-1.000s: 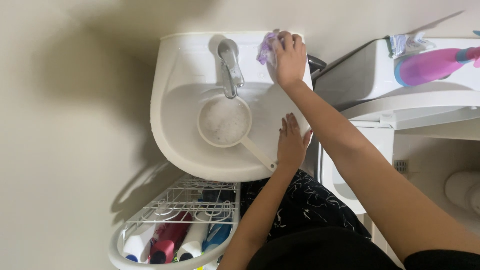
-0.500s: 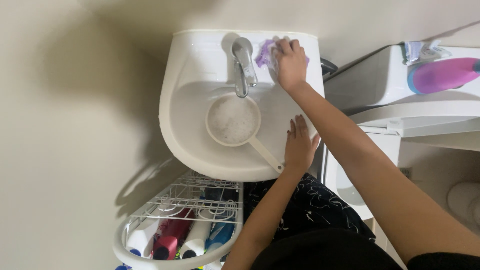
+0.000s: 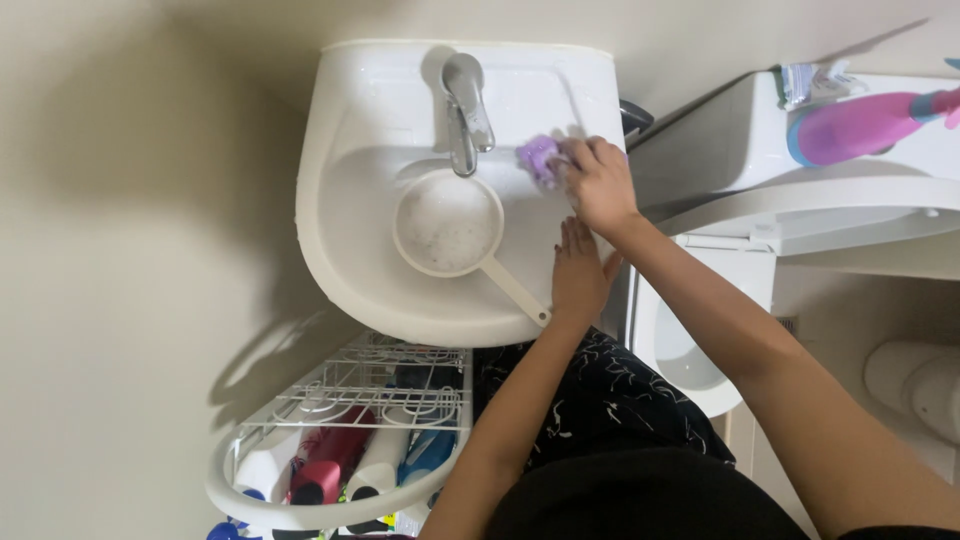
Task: The person is scrubbing and cleaning a bathroom sink and a plastic basin using a purple cloth and soapy water.
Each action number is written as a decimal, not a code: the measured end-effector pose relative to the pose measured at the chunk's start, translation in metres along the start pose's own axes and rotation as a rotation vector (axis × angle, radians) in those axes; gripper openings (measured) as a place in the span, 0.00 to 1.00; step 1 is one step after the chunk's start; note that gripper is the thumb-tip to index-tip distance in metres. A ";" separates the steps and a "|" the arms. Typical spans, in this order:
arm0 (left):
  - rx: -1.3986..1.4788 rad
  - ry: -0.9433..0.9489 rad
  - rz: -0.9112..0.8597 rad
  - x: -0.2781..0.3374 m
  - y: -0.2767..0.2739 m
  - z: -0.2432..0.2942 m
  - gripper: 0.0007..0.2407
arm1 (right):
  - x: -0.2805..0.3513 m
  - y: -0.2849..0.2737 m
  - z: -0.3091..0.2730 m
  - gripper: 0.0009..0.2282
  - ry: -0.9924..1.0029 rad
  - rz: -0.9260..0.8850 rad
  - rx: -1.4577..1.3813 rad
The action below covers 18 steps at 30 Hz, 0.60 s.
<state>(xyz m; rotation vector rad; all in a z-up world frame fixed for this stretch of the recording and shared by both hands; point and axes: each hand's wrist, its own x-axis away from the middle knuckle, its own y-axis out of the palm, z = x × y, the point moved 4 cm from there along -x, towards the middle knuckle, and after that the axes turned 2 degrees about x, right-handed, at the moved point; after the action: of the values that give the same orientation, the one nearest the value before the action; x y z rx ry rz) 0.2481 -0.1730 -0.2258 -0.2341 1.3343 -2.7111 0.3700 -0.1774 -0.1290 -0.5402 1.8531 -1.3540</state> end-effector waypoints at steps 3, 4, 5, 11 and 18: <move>0.085 -0.106 -0.082 0.003 -0.010 0.003 0.39 | 0.035 -0.026 -0.004 0.18 0.170 -0.072 0.079; 0.085 -0.104 -0.084 0.009 -0.010 0.005 0.39 | 0.048 -0.028 -0.007 0.18 0.173 -0.072 0.080; 0.074 -0.136 -0.097 0.014 -0.010 0.007 0.38 | 0.060 -0.031 -0.008 0.20 0.196 -0.031 0.051; 0.066 -0.160 -0.101 0.028 -0.013 0.010 0.35 | 0.065 -0.007 0.010 0.26 0.409 0.024 -0.200; 0.087 -0.127 -0.088 0.028 -0.001 0.004 0.34 | 0.007 0.004 0.046 0.37 0.466 -0.054 -0.179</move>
<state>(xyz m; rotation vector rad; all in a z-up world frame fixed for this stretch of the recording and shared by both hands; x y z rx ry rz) 0.2213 -0.1804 -0.2200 -0.4593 1.1964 -2.7647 0.4019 -0.2092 -0.1418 -0.3866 2.3672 -1.4460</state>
